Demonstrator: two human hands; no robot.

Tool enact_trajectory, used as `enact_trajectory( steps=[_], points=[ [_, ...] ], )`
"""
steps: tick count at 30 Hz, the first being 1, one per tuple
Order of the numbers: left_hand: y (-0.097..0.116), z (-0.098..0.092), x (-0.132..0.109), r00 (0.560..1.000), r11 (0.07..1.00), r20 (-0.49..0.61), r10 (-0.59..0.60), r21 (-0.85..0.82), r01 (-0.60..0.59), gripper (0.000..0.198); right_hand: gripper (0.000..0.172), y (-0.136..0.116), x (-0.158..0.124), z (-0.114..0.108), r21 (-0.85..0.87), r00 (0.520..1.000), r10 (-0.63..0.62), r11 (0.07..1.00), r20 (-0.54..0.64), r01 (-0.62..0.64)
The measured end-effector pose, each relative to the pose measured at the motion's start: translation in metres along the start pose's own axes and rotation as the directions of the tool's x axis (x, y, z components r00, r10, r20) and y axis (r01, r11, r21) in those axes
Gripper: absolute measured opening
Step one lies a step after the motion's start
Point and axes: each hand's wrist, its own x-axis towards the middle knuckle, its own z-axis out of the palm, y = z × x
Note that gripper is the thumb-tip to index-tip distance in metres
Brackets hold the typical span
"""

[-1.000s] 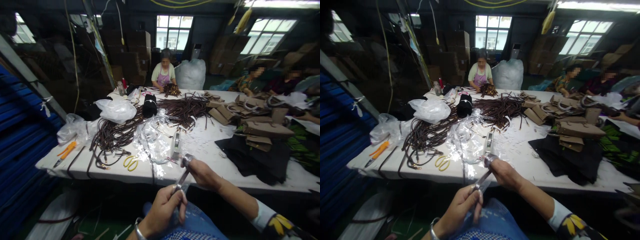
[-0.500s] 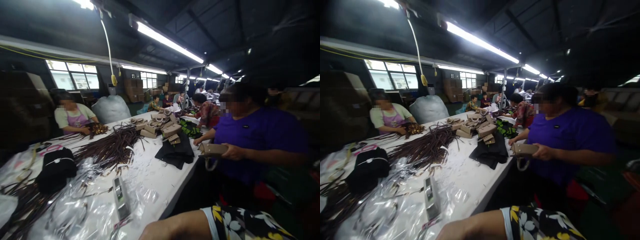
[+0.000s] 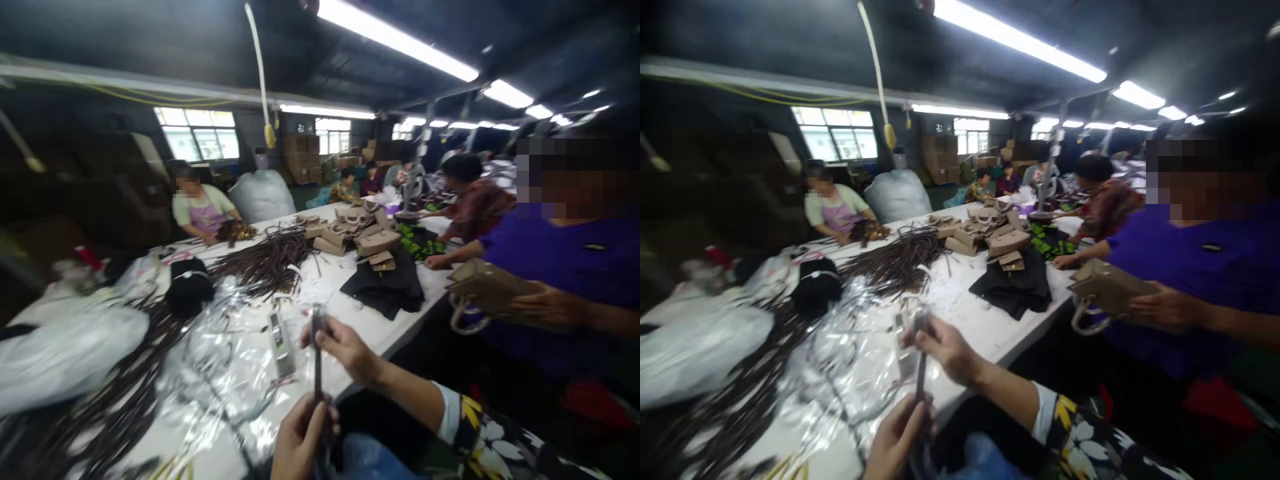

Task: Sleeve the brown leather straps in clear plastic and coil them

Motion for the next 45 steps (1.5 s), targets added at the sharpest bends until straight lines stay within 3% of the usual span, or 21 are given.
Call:
enact_trajectory(
  steps=[4,7,11,14,17,19,21,23,25,26,27,29,31,32,33,35,38,41,43,45],
  points=[
    [0.000,-0.003,0.004,0.993,0.994,0.081,-0.088,-0.057,0.093,0.042,0.024,0.023,0.012,-0.021,-0.383,0.994,-0.106,0.917,0.033,0.111],
    [0.002,-0.008,0.005,0.987,0.987,0.093,-0.130,-0.078,0.137,0.042,0.031,0.047,0.011,-0.031,-0.566,0.971,-0.150,0.791,0.188,0.232],
    [0.012,-0.020,-0.001,0.978,0.968,0.165,-0.132,-0.191,0.163,0.043,0.046,0.070,0.000,-0.041,-0.627,0.875,-0.089,0.664,0.475,0.408],
    [0.020,-0.033,-0.005,0.951,0.923,0.239,-0.197,-0.281,0.262,0.040,0.053,0.073,-0.007,-0.045,-0.619,0.781,-0.015,0.600,0.624,0.506],
    [0.023,-0.047,-0.005,0.905,0.862,0.313,-0.289,-0.326,0.389,0.035,0.041,0.072,-0.012,-0.044,-0.626,0.705,0.028,0.488,0.709,0.609],
    [0.023,-0.054,-0.004,0.876,0.866,0.345,-0.338,-0.251,0.433,0.035,0.027,0.071,-0.014,-0.042,-0.637,0.673,0.079,0.419,0.735,0.647],
    [0.022,-0.060,-0.001,0.871,0.919,0.330,-0.364,-0.023,0.393,0.041,0.023,0.069,-0.016,-0.039,-0.667,0.662,0.173,0.394,0.729,0.632],
    [0.022,-0.066,0.002,0.932,0.920,0.232,-0.277,0.345,0.188,0.041,0.020,0.064,-0.018,-0.038,-0.730,0.681,0.295,0.424,0.670,0.536],
    [0.024,-0.073,0.004,0.983,0.720,0.173,-0.054,0.689,-0.082,0.033,0.019,0.058,-0.022,-0.038,-0.794,0.712,0.413,0.505,0.567,0.339],
    [0.025,-0.077,0.005,0.978,0.570,0.200,0.063,0.797,-0.200,0.034,0.019,0.055,-0.023,-0.038,-0.795,0.704,0.478,0.570,0.525,0.206],
    [0.026,-0.082,0.006,0.952,0.422,0.267,0.148,0.854,-0.305,0.040,0.020,0.052,-0.025,-0.038,-0.764,0.673,0.544,0.643,0.501,0.049],
    [0.026,-0.090,0.009,0.863,0.200,0.454,0.220,0.845,-0.496,0.044,0.024,0.047,-0.029,-0.037,-0.594,0.549,0.647,0.745,0.529,-0.304],
    [0.020,-0.098,0.013,0.766,0.103,0.582,0.271,0.774,-0.625,0.041,0.029,0.042,-0.032,-0.036,-0.362,0.443,0.663,0.723,0.604,-0.588],
    [0.014,-0.100,0.016,0.738,0.105,0.598,0.314,0.750,-0.653,0.039,0.032,0.039,-0.034,-0.034,-0.264,0.427,0.652,0.693,0.627,-0.671],
    [0.007,-0.101,0.019,0.728,0.139,0.577,0.370,0.741,-0.657,0.038,0.035,0.036,-0.035,-0.033,-0.182,0.431,0.636,0.670,0.640,-0.719],
    [-0.008,-0.097,0.025,0.742,0.293,0.454,0.493,0.717,-0.633,0.034,0.038,0.030,-0.035,-0.030,-0.049,0.471,0.599,0.650,0.647,-0.758],
    [-0.024,-0.075,0.033,0.823,0.639,0.167,0.543,0.553,-0.534,0.031,0.035,0.023,-0.031,-0.027,0.149,0.586,0.548,0.642,0.597,-0.752],
    [-0.025,-0.041,0.036,0.928,0.896,-0.074,0.365,0.300,-0.328,0.034,0.033,0.023,-0.021,-0.024,0.284,0.765,0.499,0.727,0.407,-0.625],
    [-0.020,-0.020,0.035,0.966,0.968,-0.127,0.223,0.141,-0.205,0.037,0.034,0.028,-0.014,-0.021,0.303,0.863,0.440,0.811,0.249,-0.501],
    [-0.015,-0.005,0.033,0.988,0.993,-0.107,0.115,-0.008,-0.117,0.041,0.036,0.035,-0.007,-0.018,0.284,0.921,0.368,0.877,0.124,-0.388]
  ],
)
